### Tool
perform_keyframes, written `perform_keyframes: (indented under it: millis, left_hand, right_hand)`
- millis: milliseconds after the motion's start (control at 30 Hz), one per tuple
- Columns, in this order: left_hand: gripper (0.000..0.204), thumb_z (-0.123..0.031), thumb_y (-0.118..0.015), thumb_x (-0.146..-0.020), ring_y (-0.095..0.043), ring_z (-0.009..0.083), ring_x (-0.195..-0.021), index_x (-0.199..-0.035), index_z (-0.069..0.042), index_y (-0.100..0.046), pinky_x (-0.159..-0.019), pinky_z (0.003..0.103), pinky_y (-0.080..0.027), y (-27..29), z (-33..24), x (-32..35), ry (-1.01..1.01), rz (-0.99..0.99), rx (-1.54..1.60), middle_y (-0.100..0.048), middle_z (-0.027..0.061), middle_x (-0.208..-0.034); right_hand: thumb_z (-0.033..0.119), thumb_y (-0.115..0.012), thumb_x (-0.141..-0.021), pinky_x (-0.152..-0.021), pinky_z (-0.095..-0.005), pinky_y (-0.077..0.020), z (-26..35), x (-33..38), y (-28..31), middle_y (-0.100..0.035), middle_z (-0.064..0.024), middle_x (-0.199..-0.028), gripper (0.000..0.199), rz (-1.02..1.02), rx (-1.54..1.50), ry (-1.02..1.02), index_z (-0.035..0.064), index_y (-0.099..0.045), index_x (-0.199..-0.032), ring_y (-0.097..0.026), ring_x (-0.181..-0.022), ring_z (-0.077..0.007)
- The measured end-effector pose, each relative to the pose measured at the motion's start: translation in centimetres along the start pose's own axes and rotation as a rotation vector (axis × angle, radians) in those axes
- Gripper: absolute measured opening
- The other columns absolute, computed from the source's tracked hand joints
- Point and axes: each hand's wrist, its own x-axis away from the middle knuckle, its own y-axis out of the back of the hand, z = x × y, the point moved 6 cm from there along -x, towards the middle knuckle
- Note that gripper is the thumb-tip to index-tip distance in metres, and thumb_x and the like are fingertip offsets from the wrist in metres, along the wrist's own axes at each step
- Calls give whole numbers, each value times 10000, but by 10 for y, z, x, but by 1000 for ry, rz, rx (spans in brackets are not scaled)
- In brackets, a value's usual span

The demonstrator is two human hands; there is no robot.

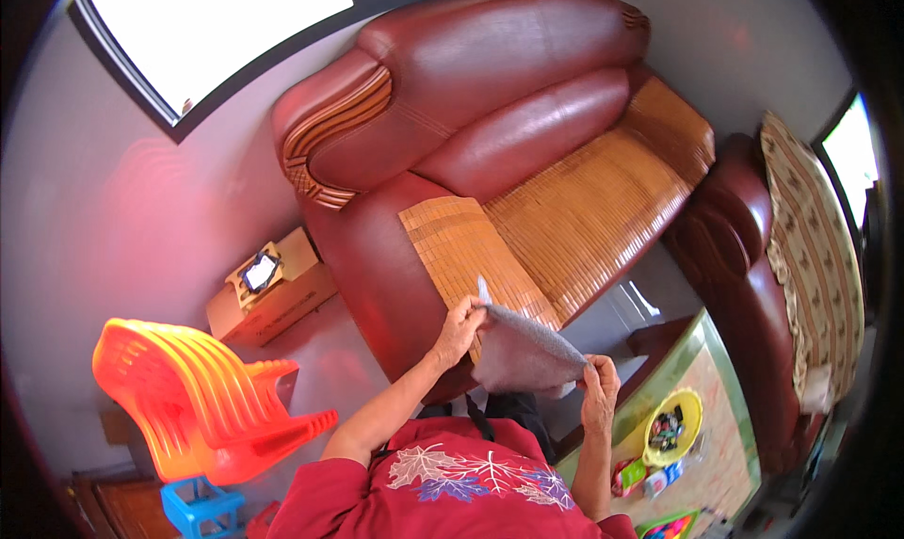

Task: The person wipes a wall and a red plastic chair with a grey cloth. They then move to a brown leather sofa, wiping the bamboo mat on the seat and the leather surfaces of the backrest and armrests. The person also wipes the wall behind the sofa.

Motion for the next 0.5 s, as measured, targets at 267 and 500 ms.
perform_keyframes:
  millis: [267,500]
  left_hand:
    - [170,-50,-524,-827,-540,123,-856,-997,-56,-528,-789,282,-479,51,-29,-57,-162,-635,145,-530,28,-931]
    - [421,-109,-615,-792,-523,260,-1009,-1173,-19,-459,-867,375,-442,82,72,-20,79,-1141,-682,-465,161,-1195]
  right_hand:
    - [67,-593,-827,-698,-263,-445,-20,-127,-91,-605,-75,-964,84,803,331,5,34,-598,-903,-564,-835,-131]
    - [339,-708,-736,-950,-490,-400,-140,-195,-128,-384,-252,-1318,709,832,599,199,162,-402,-1351,-400,-1204,-420]
